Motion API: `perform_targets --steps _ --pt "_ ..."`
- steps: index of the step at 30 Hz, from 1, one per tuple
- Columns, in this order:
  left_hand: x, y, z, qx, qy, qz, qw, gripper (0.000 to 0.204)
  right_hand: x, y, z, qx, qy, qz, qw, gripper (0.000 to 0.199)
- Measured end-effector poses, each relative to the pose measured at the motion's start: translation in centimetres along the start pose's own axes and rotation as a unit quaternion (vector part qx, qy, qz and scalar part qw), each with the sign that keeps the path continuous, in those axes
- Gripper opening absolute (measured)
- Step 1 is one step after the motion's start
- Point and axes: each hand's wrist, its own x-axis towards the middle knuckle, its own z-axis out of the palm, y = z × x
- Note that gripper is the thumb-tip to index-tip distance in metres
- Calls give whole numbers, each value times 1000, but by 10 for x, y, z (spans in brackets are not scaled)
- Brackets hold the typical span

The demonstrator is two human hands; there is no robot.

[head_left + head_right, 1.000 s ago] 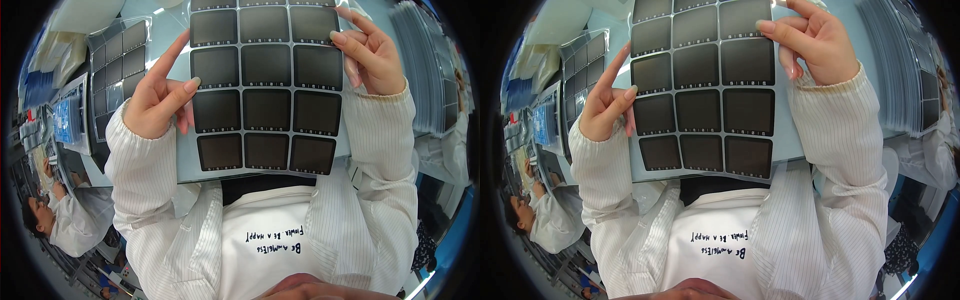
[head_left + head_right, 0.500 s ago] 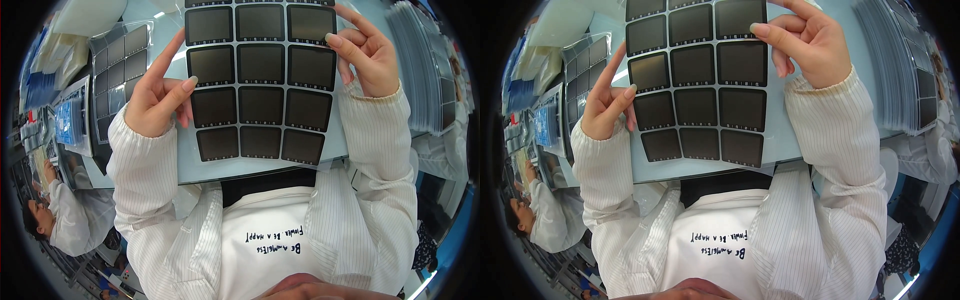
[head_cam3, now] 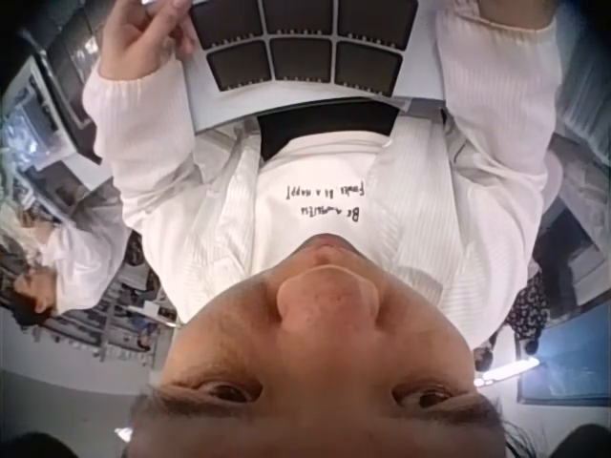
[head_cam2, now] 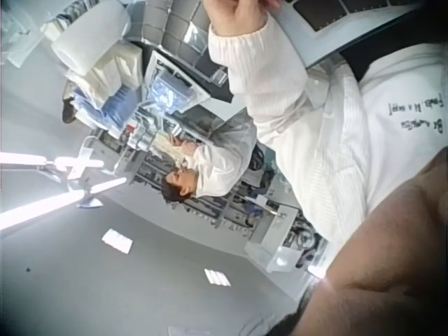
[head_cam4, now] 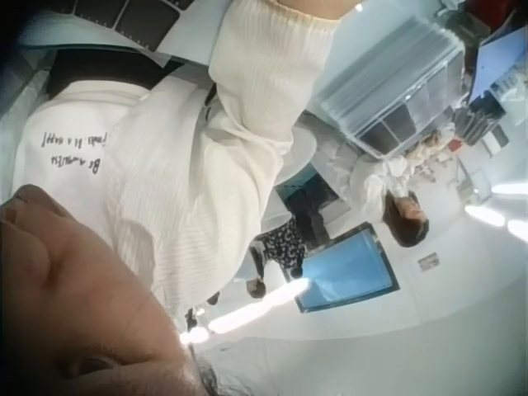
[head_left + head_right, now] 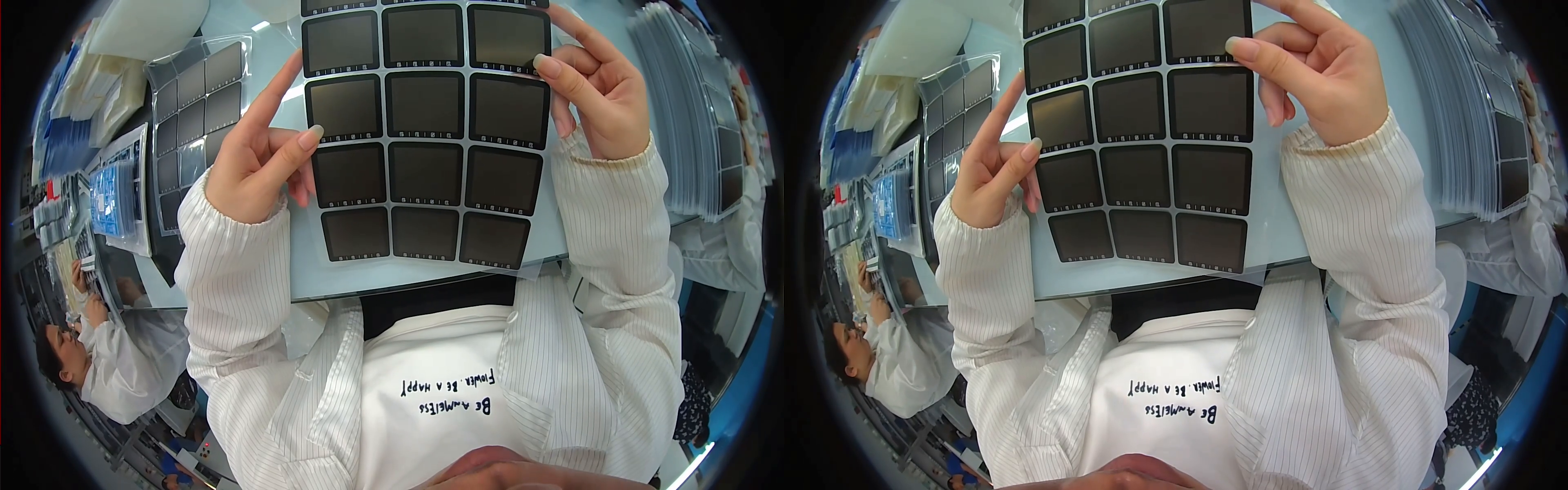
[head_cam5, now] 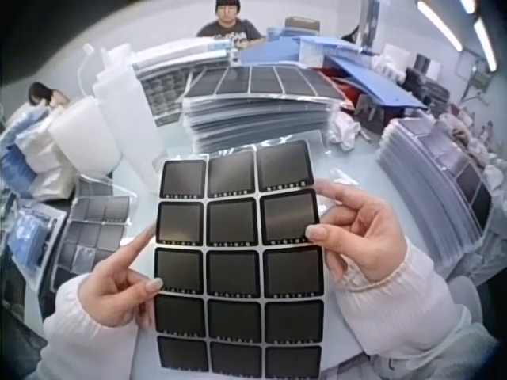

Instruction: Inspecting and cleaning square plastic film sheets for defects at an industrial workstation.

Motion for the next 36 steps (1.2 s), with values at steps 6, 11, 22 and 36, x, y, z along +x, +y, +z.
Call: perform_targets --steps 6,11,22,36 --pt "-2 4 1 23 2 -29 999 60 -2 1 0 4 9 12 1000 47" --pt "-2 5 0 25 -33 -52 998 58 -1 1 -2 -5 -9 27 1000 46" --pt "-2 3 -7 -51 -65 -61 995 57 5 3 -5 30 4 47 998 41" --pt "-2 2 -4 -61 -53 -98 992 53 7 20 -22 -86 -55 15 995 47"
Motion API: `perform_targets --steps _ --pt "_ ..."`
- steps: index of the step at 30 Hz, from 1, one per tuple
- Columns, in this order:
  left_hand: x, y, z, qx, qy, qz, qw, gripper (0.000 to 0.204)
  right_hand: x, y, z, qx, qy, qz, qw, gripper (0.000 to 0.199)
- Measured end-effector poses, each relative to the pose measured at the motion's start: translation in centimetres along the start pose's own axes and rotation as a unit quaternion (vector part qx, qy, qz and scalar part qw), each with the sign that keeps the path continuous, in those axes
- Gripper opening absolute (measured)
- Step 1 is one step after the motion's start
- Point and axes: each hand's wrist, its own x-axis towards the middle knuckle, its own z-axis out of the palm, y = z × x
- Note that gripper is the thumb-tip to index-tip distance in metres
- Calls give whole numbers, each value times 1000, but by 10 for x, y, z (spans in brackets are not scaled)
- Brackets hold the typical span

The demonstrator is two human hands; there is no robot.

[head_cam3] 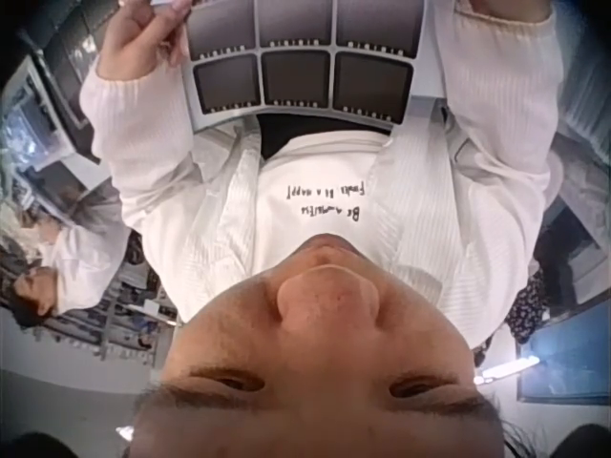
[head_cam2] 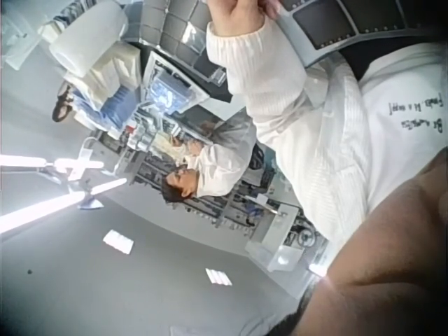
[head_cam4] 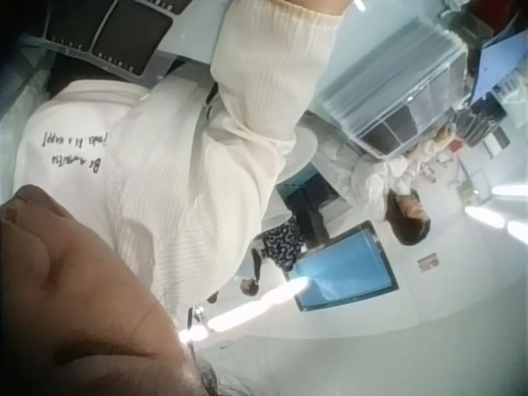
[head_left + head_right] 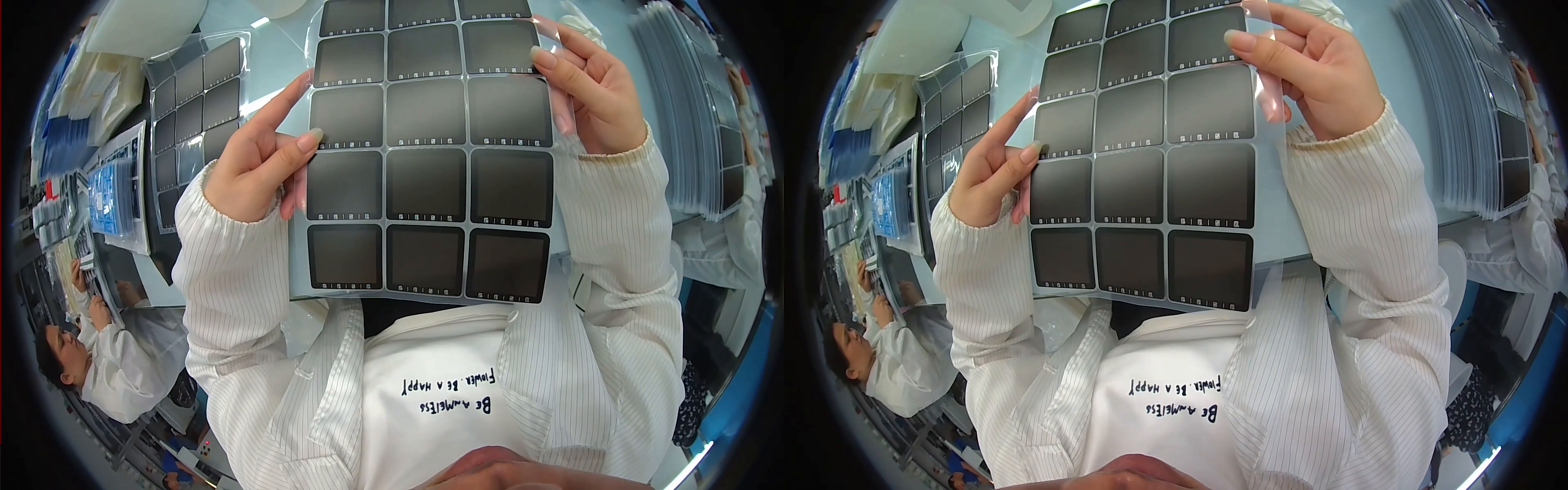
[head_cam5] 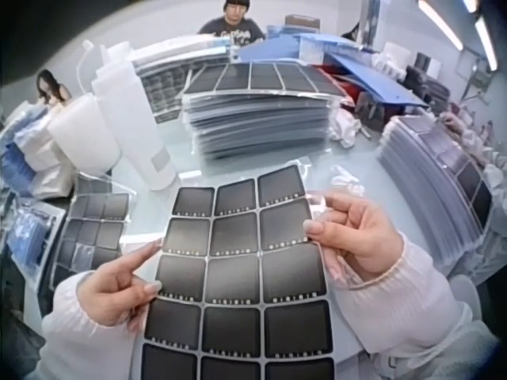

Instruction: Inspecting and cleaning square plastic film sheets for defects at an industrial workstation.

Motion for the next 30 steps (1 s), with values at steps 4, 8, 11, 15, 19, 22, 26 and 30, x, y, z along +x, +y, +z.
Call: perform_targets --steps 4,8,11,15,19,22,26,30 --pt "0 -1 -1 17 6 14 1000 53 0 -2 2 -7 10 4 1000 48" --pt "1 -4 -1 12 3 30 999 53 0 -3 3 -2 18 2 1000 50" --pt "1 -2 1 38 13 26 999 54 1 -6 -3 52 7 46 998 41" --pt "0 0 2 26 15 20 999 54 0 1 -2 -7 10 -7 1000 52" --pt "1 -2 2 35 22 17 999 54 -1 1 -1 2 13 -3 1000 53" --pt "1 -1 2 32 22 16 999 54 -2 0 3 -13 54 -1 998 53" --pt "0 -2 1 31 20 19 999 54 -1 1 1 -21 19 0 1000 52" --pt "0 -2 2 42 28 15 999 54 0 0 3 -18 7 6 1000 50"
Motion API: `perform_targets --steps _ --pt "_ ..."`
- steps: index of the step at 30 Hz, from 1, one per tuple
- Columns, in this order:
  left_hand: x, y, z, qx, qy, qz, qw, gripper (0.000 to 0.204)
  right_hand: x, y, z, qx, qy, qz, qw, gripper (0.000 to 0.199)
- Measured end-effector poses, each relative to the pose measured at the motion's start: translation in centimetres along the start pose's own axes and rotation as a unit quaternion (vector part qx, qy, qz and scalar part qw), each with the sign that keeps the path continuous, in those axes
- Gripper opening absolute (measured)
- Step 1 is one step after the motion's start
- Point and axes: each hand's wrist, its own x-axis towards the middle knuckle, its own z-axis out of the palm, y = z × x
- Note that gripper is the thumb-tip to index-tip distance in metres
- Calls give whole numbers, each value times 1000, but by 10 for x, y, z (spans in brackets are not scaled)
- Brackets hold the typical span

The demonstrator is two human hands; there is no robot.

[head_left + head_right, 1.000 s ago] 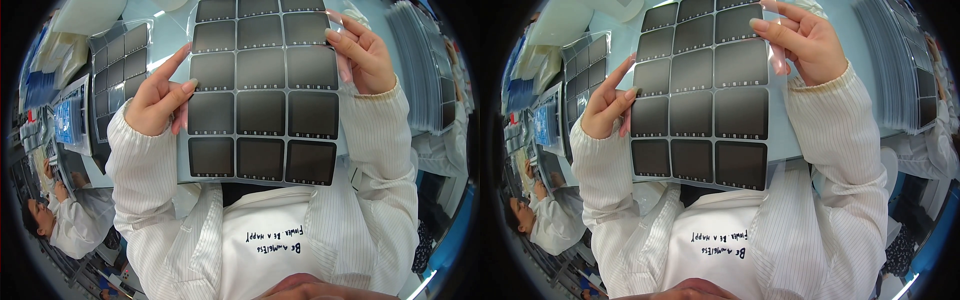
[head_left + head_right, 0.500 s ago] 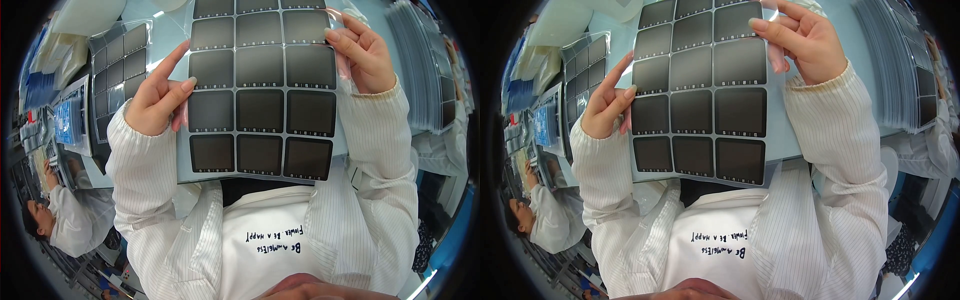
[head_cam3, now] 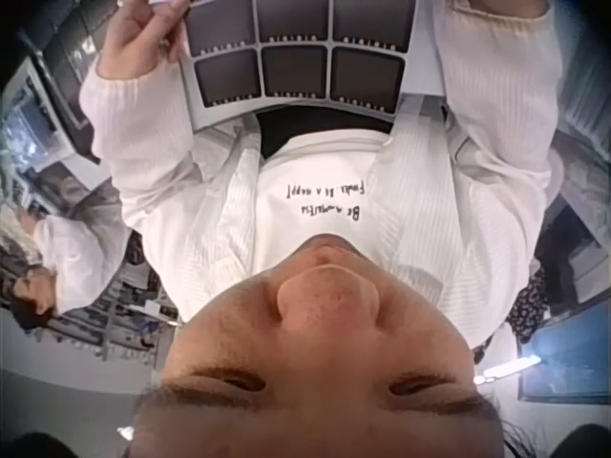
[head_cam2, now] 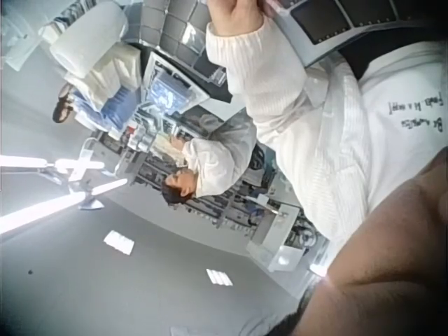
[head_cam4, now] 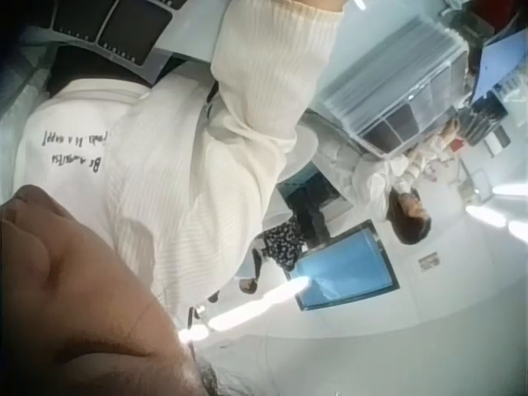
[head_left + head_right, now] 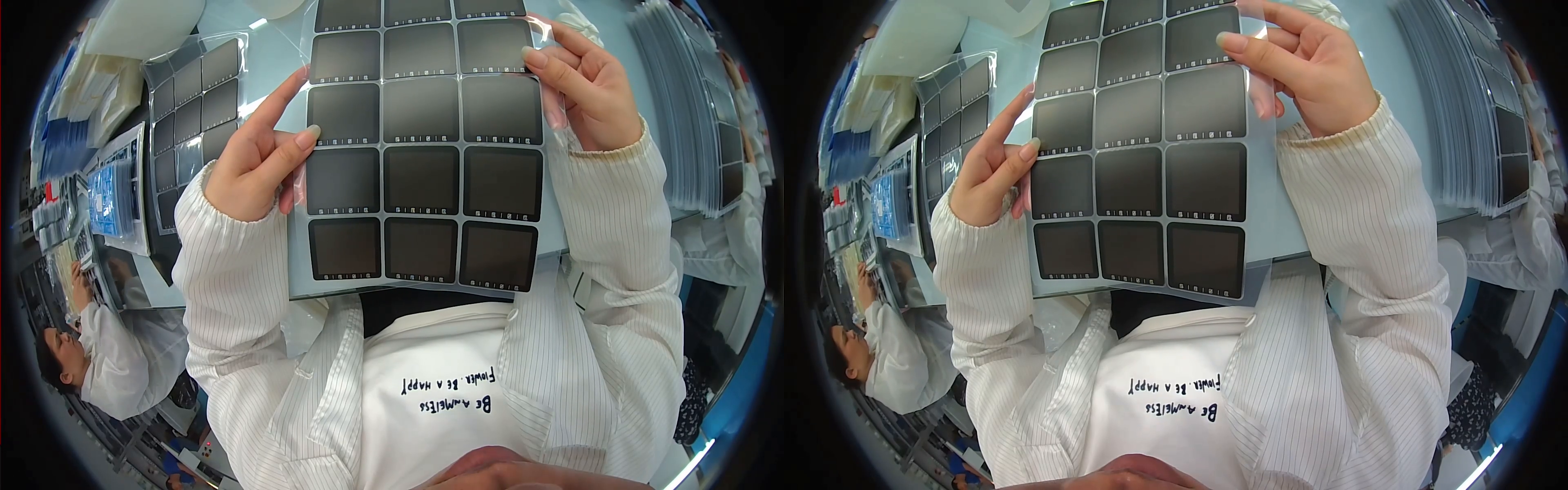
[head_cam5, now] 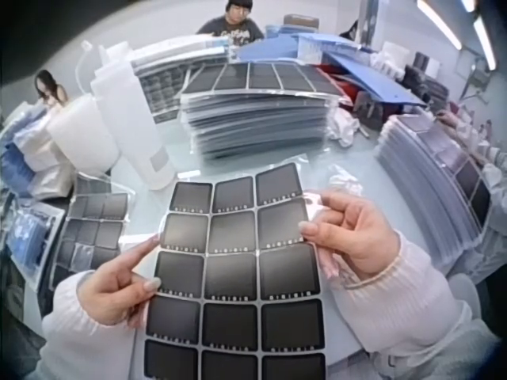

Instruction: Inspecting and cleaning square plastic film sheets for defects at an industrial workstation.

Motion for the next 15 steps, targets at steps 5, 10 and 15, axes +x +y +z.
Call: perform_targets --steps 5,10,15 --pt "0 2 1 19 8 -3 1000 54 1 2 -1 -9 -3 -4 1000 48" --pt "0 1 -1 -4 -2 -5 1000 54 1 1 2 -19 4 6 1000 48" --pt "0 0 -3 -64 -20 -9 998 54 4 5 -4 30 -19 43 998 46"
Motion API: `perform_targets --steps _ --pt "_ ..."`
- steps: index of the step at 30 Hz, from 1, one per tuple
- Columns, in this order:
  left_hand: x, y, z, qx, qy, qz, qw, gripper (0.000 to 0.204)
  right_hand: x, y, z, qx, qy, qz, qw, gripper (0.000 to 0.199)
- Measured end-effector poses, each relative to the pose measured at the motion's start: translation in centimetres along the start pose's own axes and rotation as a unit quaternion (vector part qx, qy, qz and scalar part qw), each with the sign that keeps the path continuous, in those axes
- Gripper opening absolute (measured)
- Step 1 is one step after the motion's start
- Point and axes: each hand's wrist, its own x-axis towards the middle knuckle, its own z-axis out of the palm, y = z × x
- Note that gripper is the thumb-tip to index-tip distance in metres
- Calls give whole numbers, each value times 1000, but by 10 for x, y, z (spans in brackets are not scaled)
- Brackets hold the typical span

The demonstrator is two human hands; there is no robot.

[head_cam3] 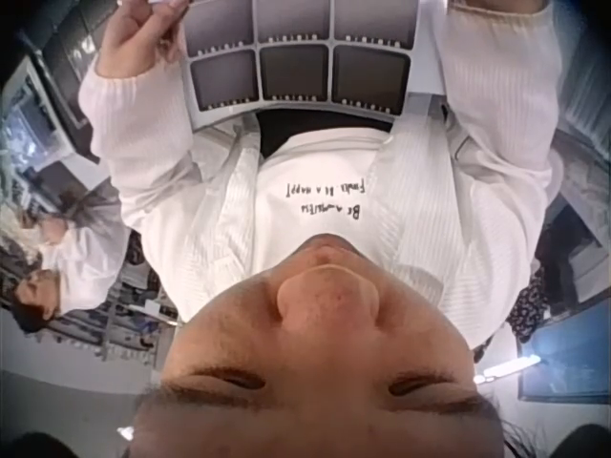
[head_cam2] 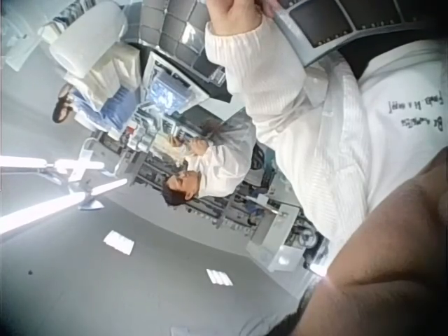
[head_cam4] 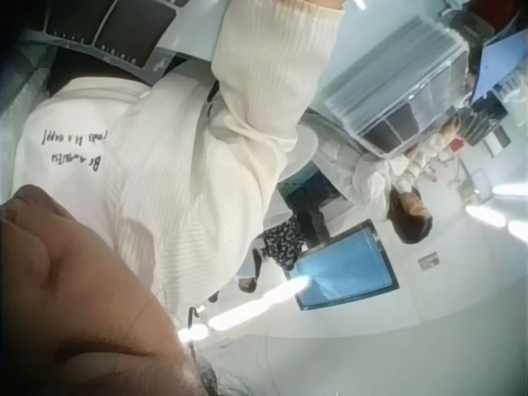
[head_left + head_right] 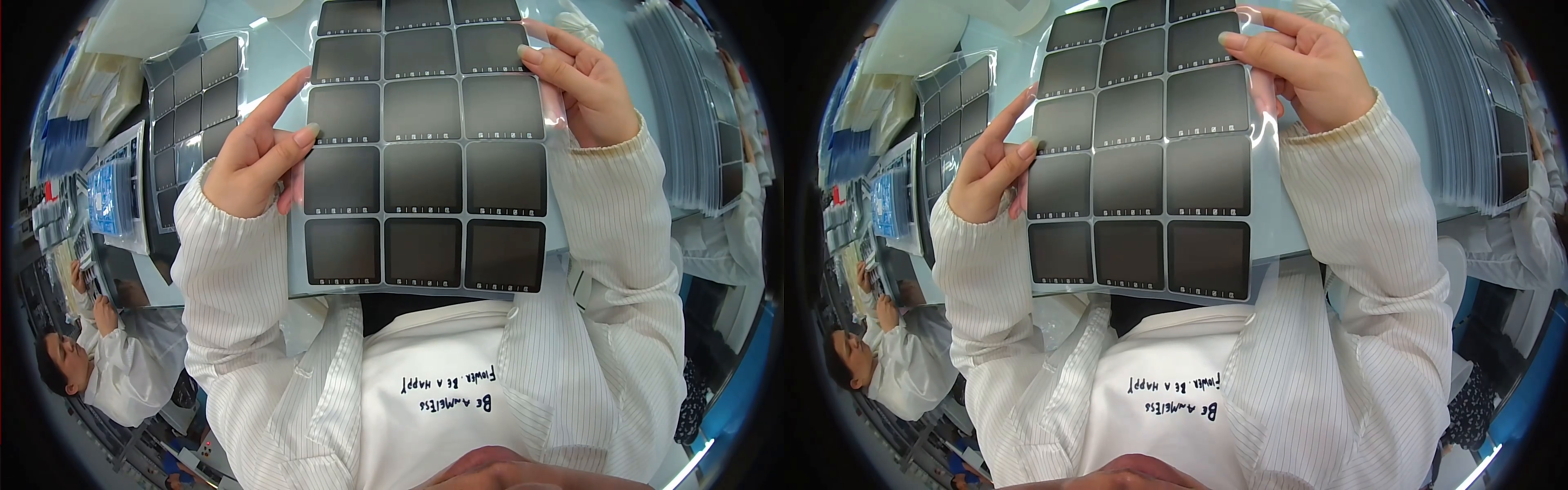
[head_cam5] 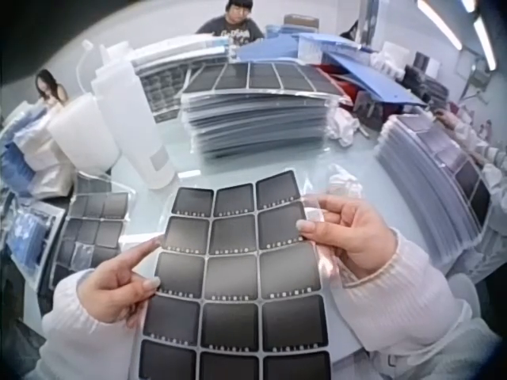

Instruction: Inspecting and cleaning square plastic film sheets for defects at an industrial workstation.

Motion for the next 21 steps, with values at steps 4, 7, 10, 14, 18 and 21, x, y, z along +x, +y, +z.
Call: perform_targets --steps 4,7,10,14,18,21 --pt "1 -2 -3 0 -17 -3 1000 54 -1 -1 3 1 16 7 1000 45" --pt "0 -2 -4 -20 -26 -7 999 54 -1 -1 1 -7 4 10 1000 44" --pt "1 -3 -4 -40 -29 -13 999 53 1 2 -1 3 11 16 1000 43" --pt "1 -3 -6 -48 -28 -19 998 53 2 2 -1 -1 8 15 1000 42" --pt "0 2 -5 -34 -37 -15 999 53 1 0 0 3 22 12 1000 43" --pt "2 1 -2 -16 -23 -14 1000 53 2 2 -3 6 3 11 1000 45"
